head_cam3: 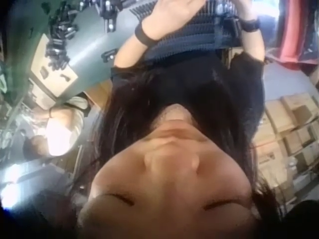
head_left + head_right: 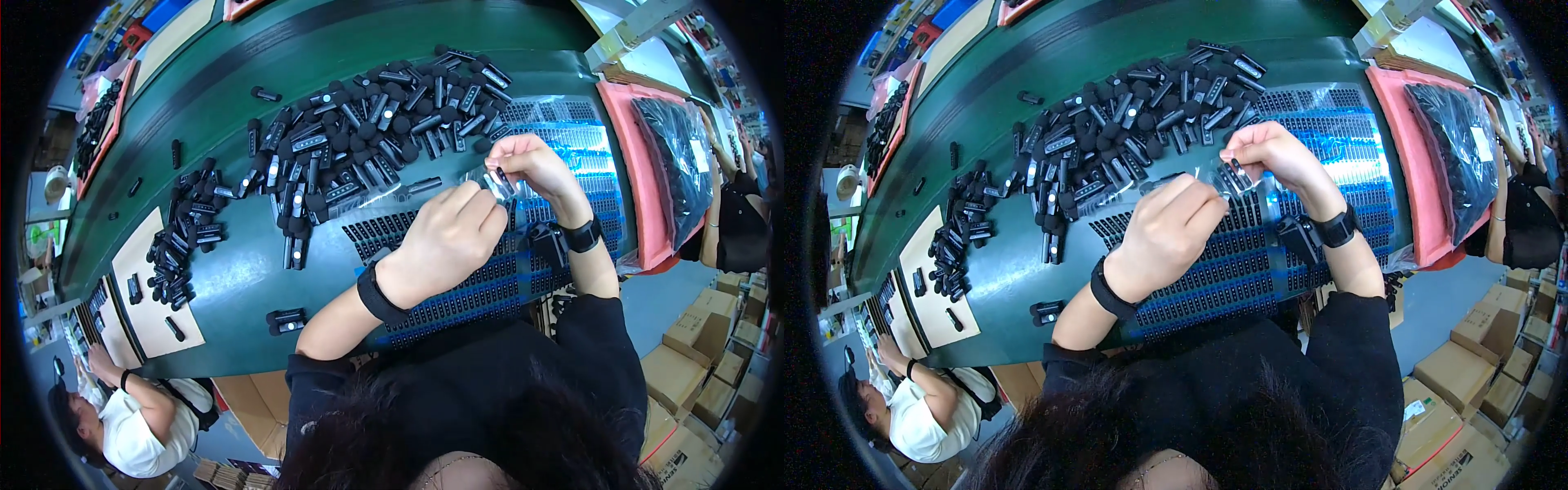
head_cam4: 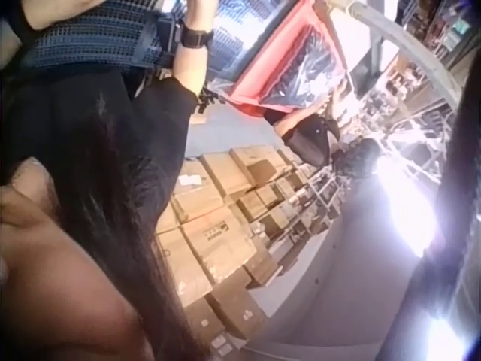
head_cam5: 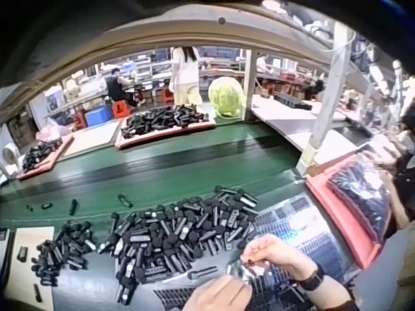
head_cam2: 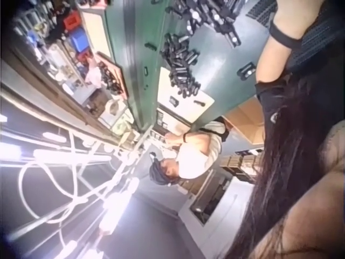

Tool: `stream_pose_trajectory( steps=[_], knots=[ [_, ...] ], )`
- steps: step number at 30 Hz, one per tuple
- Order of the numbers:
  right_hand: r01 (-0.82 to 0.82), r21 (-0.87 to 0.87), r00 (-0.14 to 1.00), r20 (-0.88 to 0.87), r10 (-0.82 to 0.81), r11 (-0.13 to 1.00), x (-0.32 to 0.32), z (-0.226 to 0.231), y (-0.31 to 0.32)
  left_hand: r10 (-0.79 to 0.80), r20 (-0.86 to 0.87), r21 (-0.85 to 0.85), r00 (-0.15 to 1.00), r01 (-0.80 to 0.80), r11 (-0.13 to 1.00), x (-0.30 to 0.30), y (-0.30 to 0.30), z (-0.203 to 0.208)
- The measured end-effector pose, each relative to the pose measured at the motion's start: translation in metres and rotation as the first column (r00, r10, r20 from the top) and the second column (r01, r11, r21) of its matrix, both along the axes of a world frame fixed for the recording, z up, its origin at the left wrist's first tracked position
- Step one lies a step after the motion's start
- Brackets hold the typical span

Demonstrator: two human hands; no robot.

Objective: The person peels a sticker from a sheet, presses it onto a microphone, and then places the microphone onto the conveyor belt.

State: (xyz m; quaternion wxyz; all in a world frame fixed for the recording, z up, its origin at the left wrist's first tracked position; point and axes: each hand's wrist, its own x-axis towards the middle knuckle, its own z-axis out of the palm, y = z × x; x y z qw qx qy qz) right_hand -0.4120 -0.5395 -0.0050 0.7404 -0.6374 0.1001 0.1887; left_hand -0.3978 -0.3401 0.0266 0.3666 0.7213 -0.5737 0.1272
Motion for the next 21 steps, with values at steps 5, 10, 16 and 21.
stream_pose_trajectory(
  steps=[5, 10, 16, 21],
  knots=[
    [0.005, -0.014, 1.0, 0.02, -0.004, 1.0, 0.005, 0.001, 0.003, 0.006, 0.024, -0.034, 1.0, -0.005, 0.999, -0.004, 0.006, 0.002],
    [0.129, 0.016, 0.991, 0.043, -0.129, 0.992, 0.006, -0.005, -0.002, -0.029, -0.007, -0.043, 1.0, 0.029, 0.999, -0.009, 0.011, 0.011],
    [0.116, -0.083, 0.991, 0.072, -0.11, 0.99, 0.007, -0.014, -0.011, -0.062, -0.133, -0.192, 0.989, 0.035, 0.981, 0.002, 0.018, 0.025],
    [0.124, -0.508, 0.962, 0.272, 0.022, 0.853, 0.005, -0.002, 0.001, 0.177, -0.276, -0.132, 0.945, -0.219, 0.967, 0.018, 0.032, 0.043]
  ],
)
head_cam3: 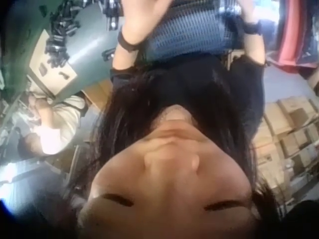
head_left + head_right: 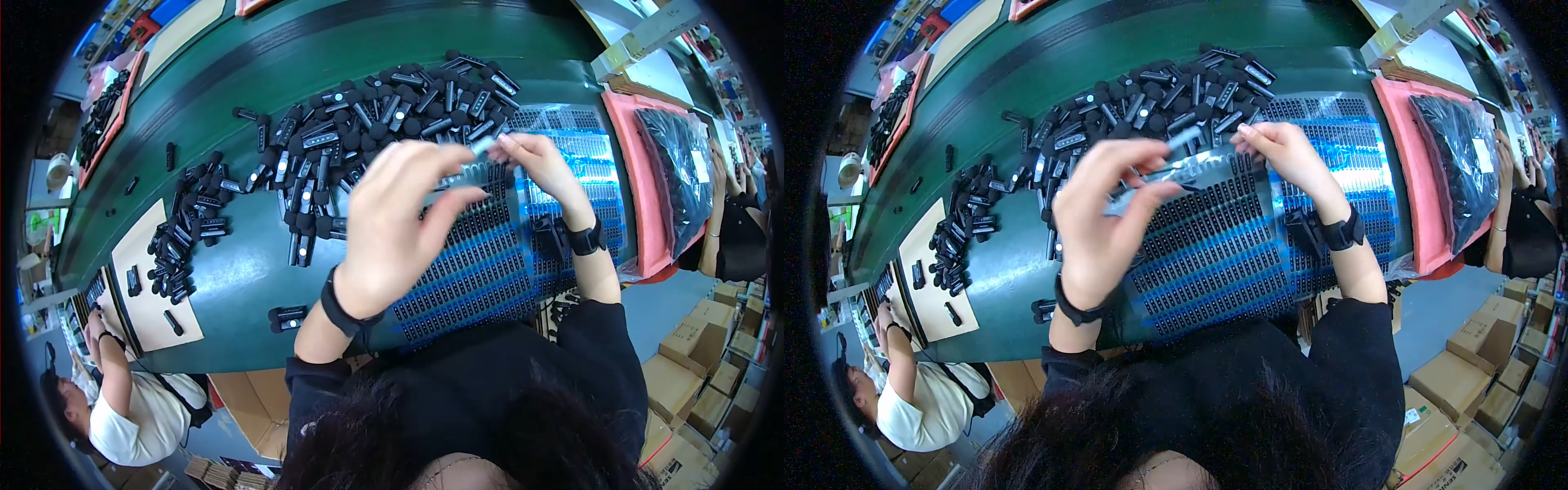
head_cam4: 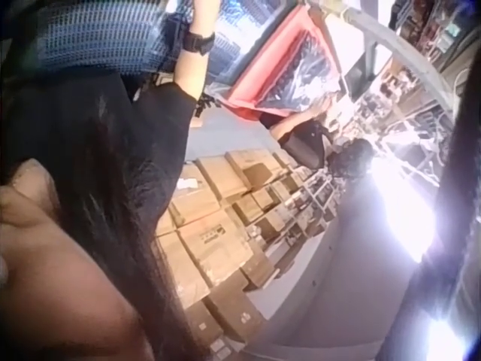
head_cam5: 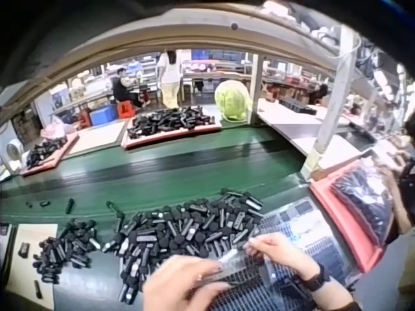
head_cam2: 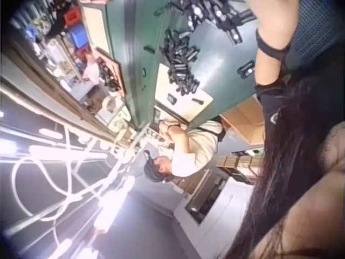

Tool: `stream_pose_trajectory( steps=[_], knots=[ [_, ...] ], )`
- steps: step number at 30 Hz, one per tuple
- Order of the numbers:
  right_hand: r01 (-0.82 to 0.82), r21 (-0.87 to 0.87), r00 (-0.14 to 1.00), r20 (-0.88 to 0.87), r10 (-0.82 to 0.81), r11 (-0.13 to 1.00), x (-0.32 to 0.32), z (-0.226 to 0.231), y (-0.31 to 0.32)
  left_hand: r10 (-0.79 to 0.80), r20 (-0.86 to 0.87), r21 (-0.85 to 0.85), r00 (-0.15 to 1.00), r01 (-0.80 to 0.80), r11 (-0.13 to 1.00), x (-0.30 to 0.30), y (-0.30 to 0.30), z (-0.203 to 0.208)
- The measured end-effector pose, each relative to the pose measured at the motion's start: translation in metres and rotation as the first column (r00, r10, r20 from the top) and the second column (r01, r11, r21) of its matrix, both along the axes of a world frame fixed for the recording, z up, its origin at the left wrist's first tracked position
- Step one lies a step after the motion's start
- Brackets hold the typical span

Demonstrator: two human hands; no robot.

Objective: The person peels a sticker from a sheet, presses it onto a microphone, and then places the microphone onto the conveyor belt.

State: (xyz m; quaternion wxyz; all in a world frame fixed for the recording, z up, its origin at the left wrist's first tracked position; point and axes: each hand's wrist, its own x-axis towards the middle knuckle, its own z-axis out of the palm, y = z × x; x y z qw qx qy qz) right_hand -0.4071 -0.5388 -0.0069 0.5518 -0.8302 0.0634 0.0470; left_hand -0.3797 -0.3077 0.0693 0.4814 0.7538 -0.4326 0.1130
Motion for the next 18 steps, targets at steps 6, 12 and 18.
stream_pose_trajectory(
  steps=[6, 12, 18],
  knots=[
    [0.067, -0.615, 0.859, 0.436, 0.268, 0.785, 0.031, 0.027, 0.012, -0.142, -0.52, -0.38, 0.842, -0.079, 0.922, 0.02, 0.021, 0.001],
    [-0.082, -0.796, 0.804, 0.302, 0.512, 0.599, 0.065, 0.012, 0.034, -0.227, -0.597, -0.491, 0.769, -0.126, 0.862, 0.023, 0.031, 0.006],
    [-0.132, -0.878, 0.778, 0.195, 0.597, 0.46, 0.07, 0.005, 0.036, -0.262, -0.594, -0.521, 0.761, -0.116, 0.846, 0.024, 0.036, 0.009]
  ],
)
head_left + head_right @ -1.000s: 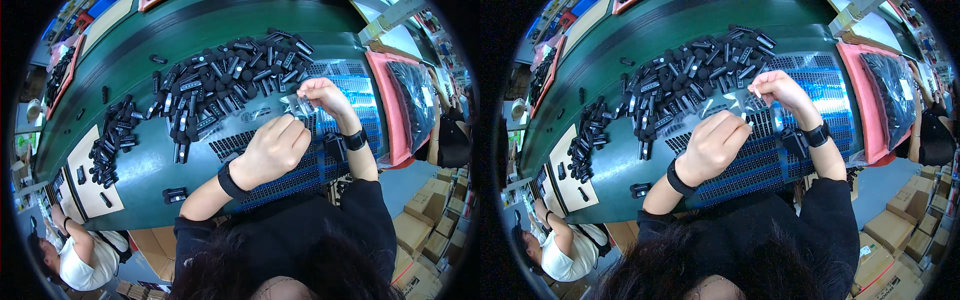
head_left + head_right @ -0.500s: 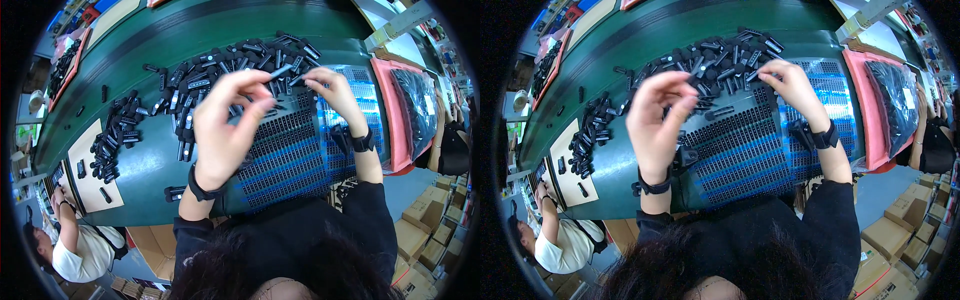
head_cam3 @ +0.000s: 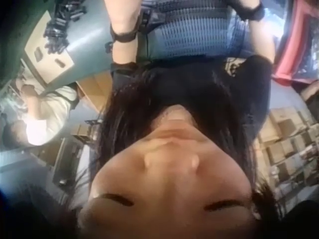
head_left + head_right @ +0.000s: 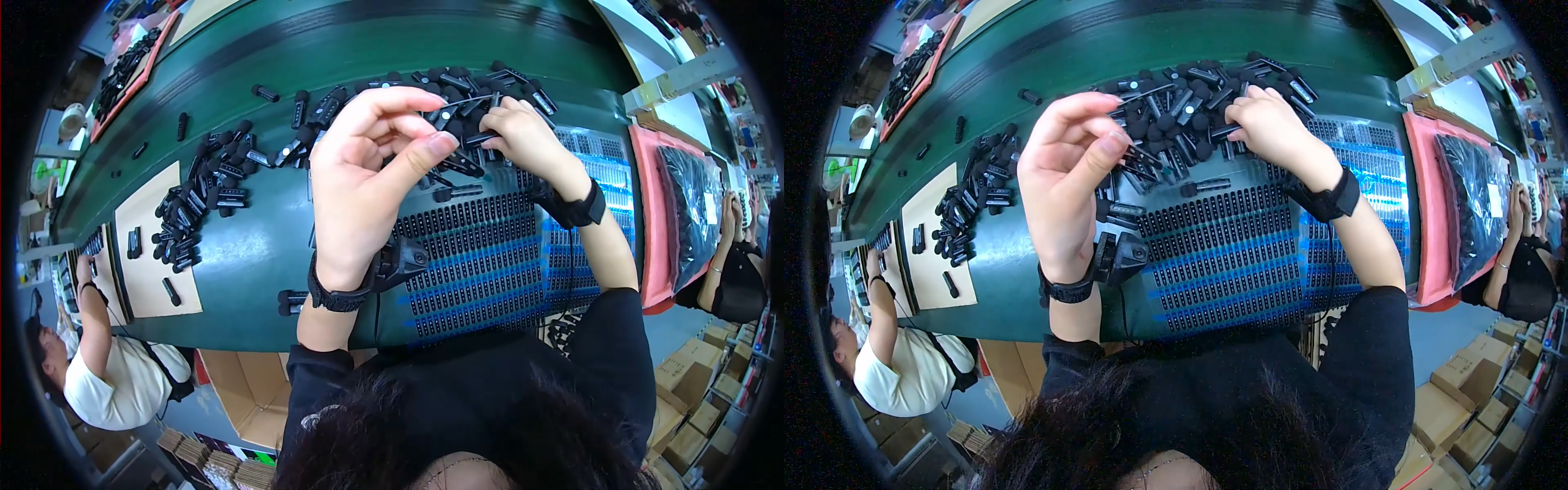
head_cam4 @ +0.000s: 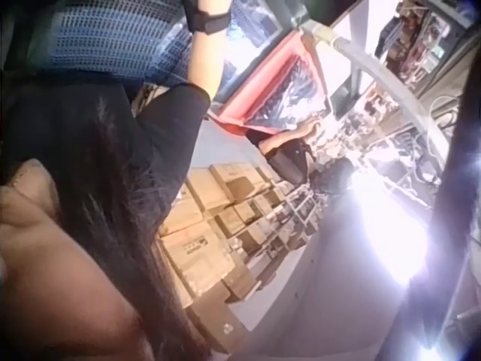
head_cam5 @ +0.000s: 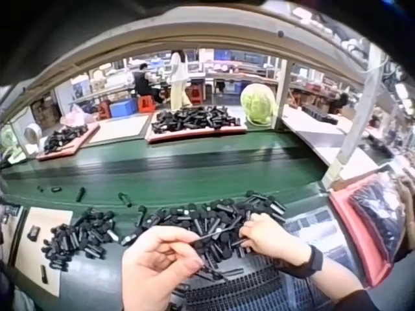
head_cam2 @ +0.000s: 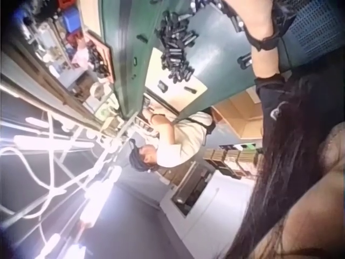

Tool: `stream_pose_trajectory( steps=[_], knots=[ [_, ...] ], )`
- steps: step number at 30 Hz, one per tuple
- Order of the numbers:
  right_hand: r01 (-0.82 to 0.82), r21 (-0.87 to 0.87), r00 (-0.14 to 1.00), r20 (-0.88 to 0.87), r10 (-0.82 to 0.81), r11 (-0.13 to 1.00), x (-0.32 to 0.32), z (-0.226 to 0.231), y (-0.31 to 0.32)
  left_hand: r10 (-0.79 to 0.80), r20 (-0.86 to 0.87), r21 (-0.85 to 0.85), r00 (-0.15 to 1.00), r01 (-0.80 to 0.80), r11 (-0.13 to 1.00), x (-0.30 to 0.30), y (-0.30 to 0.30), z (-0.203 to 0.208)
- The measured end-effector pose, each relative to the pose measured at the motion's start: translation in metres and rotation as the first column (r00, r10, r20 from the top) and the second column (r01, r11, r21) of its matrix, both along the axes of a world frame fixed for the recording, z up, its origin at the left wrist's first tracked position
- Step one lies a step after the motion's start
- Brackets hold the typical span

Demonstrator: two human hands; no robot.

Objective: The person peels a sticker from a sheet, presses it onto a microphone, and then places the microphone onto the conveyor belt.

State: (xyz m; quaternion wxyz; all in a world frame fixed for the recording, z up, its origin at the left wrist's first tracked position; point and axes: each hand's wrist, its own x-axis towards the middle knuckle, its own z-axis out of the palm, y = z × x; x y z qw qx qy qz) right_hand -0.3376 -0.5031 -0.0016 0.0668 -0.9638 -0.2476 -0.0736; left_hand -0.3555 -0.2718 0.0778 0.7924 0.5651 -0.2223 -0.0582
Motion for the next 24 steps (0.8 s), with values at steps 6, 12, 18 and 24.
stream_pose_trajectory(
  steps=[6, 12, 18, 24],
  knots=[
    [0.247, 0.475, 0.948, -0.297, -0.11, 0.845, -0.022, 0.056, 0.025, 0.019, 0.107, 0.07, 0.994, -0.026, 0.997, 0.002, 0.009, 0.001],
    [0.267, 0.88, 0.929, -0.344, 0.137, 0.394, -0.034, 0.08, 0.057, 0.142, 0.123, 0.021, 0.982, -0.146, 0.989, -0.002, 0.011, 0.004],
    [0.224, 0.967, 0.935, -0.248, 0.252, 0.118, -0.039, 0.088, 0.073, 0.154, 0.173, 0.072, 0.973, -0.168, 0.983, -0.006, 0.014, 0.011],
    [0.206, 0.976, 0.926, -0.218, 0.31, 0.072, -0.039, 0.087, 0.065, 0.078, -0.009, 0.106, 0.997, -0.076, 0.991, -0.008, 0.016, 0.021]
  ],
)
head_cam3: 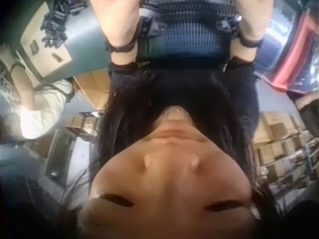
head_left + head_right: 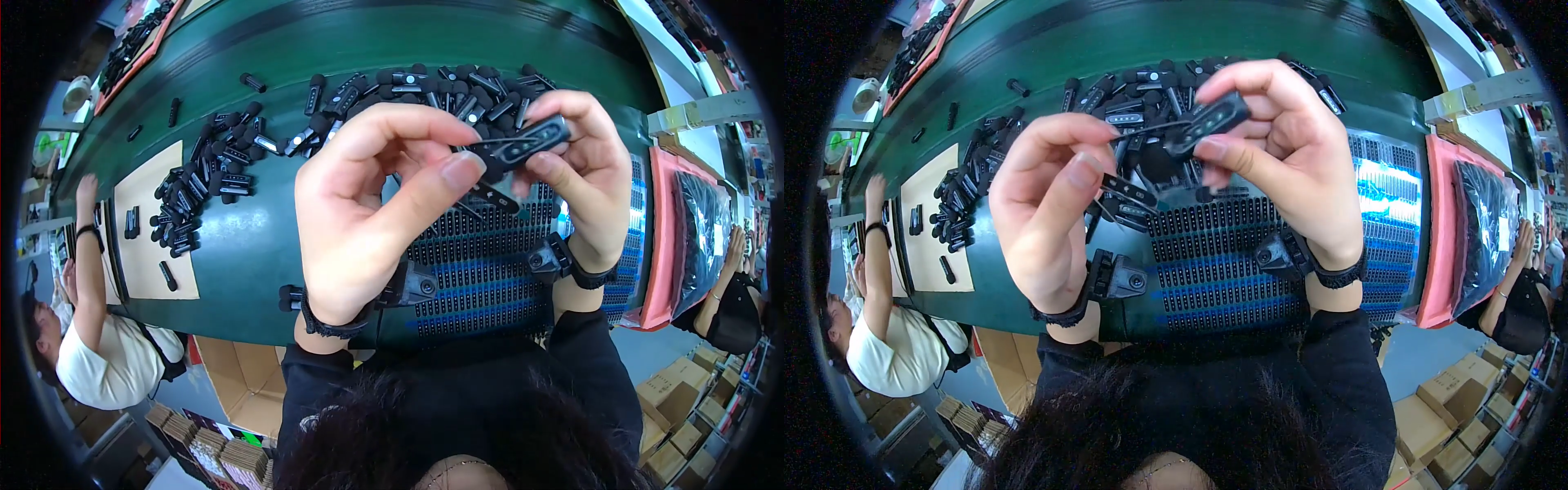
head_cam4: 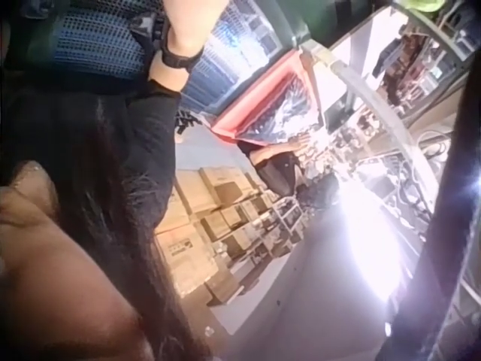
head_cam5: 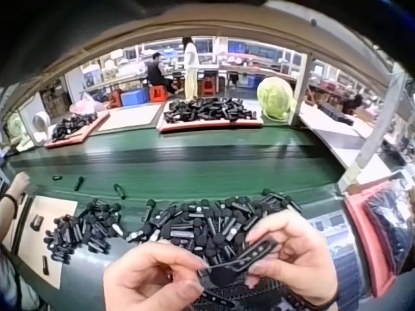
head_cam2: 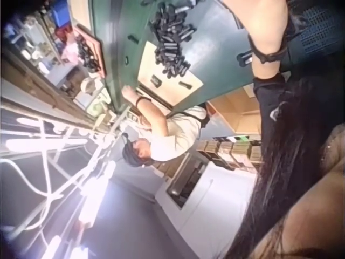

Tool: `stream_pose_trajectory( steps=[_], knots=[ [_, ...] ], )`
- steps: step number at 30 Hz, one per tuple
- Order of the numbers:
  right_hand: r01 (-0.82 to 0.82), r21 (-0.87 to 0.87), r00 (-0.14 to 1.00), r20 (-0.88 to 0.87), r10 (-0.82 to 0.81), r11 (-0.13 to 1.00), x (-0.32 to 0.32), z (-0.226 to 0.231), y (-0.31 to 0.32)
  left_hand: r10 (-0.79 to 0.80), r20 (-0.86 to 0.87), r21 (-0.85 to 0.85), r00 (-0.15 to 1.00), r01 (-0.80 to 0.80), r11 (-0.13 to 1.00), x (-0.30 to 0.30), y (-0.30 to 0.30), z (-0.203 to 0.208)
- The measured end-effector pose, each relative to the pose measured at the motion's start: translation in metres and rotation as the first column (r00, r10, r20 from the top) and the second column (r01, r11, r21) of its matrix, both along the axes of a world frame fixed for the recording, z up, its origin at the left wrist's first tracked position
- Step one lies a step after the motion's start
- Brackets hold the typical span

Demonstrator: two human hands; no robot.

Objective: The person peels a sticker from a sheet, presses it onto a microphone, and then places the microphone onto the conveyor belt.

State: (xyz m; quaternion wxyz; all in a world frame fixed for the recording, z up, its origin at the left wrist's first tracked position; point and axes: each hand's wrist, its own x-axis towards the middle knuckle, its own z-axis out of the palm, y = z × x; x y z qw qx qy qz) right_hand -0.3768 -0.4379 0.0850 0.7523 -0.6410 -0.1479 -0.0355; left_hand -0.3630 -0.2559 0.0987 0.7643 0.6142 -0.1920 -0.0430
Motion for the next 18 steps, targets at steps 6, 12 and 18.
stream_pose_trajectory(
  steps=[6, 12, 18],
  knots=[
    [0.216, -0.188, 0.969, 0.161, -0.187, 0.958, -0.003, 0.0, 0.004, -0.133, -0.134, -0.059, 0.982, 0.126, 0.99, 0.004, 0.004, -0.002],
    [0.407, -0.273, 0.855, 0.45, -0.258, 0.872, -0.007, -0.01, 0.009, -0.2, -0.254, -0.215, 0.946, 0.146, 0.966, 0.005, -0.001, -0.006],
    [0.397, -0.419, 0.854, 0.493, -0.163, 0.817, -0.013, -0.005, 0.01, -0.179, -0.303, -0.208, 0.936, 0.118, 0.971, 0.009, -0.006, -0.008]
  ],
)
